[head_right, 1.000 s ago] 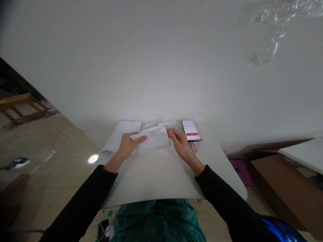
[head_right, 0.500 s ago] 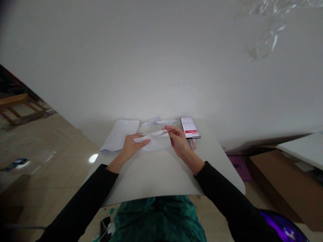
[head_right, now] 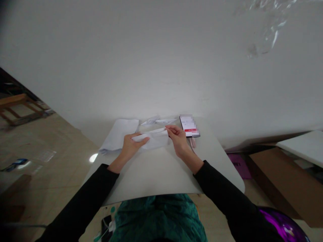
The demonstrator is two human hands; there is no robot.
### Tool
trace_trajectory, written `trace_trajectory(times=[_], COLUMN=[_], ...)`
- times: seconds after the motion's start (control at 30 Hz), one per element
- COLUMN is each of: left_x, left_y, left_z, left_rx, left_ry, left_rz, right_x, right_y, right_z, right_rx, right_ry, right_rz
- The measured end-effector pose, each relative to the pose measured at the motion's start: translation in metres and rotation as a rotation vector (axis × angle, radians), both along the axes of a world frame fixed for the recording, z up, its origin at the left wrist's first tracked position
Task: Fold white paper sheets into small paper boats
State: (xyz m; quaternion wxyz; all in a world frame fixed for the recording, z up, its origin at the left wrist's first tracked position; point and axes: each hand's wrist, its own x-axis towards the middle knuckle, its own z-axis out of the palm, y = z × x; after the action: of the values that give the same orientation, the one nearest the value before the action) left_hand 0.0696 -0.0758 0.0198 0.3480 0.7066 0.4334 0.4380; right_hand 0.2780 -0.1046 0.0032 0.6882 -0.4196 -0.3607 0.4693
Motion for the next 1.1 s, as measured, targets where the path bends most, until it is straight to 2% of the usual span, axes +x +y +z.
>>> trace_trajectory(times=[0.13,0.23,0.3,0.47,0.57,0.73,0.9,1.1], left_x=[0.001,0.001,0.001,0.001,-0.001,-0.001,0.003,0.005], left_y=[-0.002,-0.004,-0.005,-0.001,0.003,-0.002,-0.007,-0.005], left_z=[0.004,0.006,0.006,0.006,0.01,0.017,0.014,0.008], left_rx=[-0.005,0.01,0.035,0.045,0.054,-0.095,-0.197,-0.261], left_ry=[0.025,0.007,0.024,0.038,-0.068,-0.076,-0.028,-0.077], left_rz=[0.087,0.111,0.072,-0.146,-0.228,-0.251,-0.267,-0.257], right_x=[-0.004,-0.007,-0.007,0.0,0.004,0.002,0.0,0.004], right_y=[-0.004,-0.008,-0.009,-0.004,-0.005,-0.012,-0.014,-0.011], right_z=[0.002,0.004,0.003,0.005,0.011,0.016,0.016,0.017], right_rx=[0.076,0.102,0.07,0.0,-0.043,-0.145,-0.17,-0.056], right_ry=[-0.108,-0.197,-0.213,-0.243,-0.285,-0.339,-0.389,-0.421], right_rz=[-0.03,0.044,0.059,-0.057,0.004,0.197,0.247,0.259])
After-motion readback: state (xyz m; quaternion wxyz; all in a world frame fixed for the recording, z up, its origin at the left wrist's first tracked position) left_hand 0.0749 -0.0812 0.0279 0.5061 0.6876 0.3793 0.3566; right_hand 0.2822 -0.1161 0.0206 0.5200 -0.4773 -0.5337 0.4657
